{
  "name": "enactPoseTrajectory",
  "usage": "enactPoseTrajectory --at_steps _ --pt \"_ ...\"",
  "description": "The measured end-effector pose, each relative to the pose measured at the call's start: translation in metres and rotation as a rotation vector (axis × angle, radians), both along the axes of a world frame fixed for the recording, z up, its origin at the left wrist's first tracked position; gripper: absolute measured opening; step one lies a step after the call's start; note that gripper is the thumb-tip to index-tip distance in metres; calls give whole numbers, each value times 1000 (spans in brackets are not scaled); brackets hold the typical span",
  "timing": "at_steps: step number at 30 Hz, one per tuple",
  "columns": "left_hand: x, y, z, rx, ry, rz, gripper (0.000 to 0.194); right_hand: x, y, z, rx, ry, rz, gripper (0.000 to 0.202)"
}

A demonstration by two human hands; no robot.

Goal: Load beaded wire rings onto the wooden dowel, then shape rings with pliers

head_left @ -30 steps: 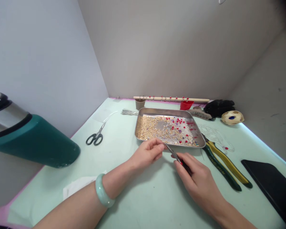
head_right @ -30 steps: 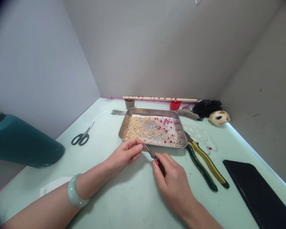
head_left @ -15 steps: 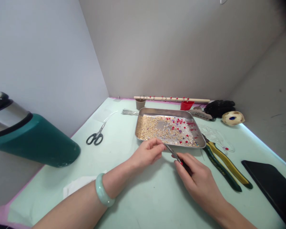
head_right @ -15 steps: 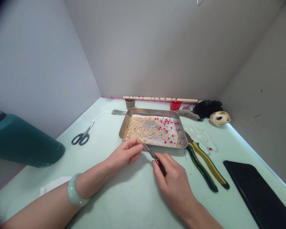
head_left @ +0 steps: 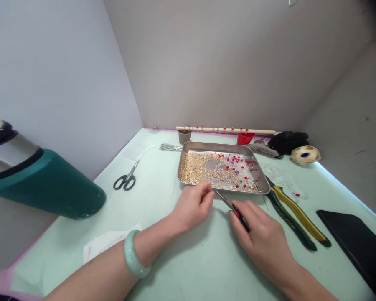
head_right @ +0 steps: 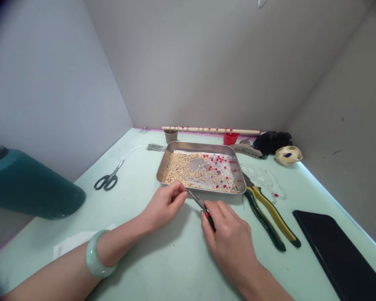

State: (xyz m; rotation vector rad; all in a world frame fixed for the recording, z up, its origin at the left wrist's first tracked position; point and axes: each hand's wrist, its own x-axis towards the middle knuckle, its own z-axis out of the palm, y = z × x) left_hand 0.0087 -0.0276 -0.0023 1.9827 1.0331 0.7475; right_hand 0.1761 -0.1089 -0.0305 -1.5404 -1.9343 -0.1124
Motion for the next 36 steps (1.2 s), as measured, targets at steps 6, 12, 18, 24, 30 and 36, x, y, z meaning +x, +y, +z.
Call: enactPoseTrajectory --at_steps 6,12,18,24,30,36 --pt "-1 -2 -1 106 9 -18 14 -2 -1 2 -108 124 6 18" --pt "-1 4 -2 -189 -194 -107 17 -2 1 5 -149 221 26 18" --pt "-1 6 1 -513 -407 -212 23 -1 -1 7 -203 282 85 17" --pt "-3 6 5 -705 -506 -212 23 -3 -1 10 -212 285 115 17" --pt "-5 8 6 -795 -530 -243 23 1 2 9 -127 212 125 17" --pt "-6 8 6 -784 -502 -235 25 6 4 9 -24 116 105 21"
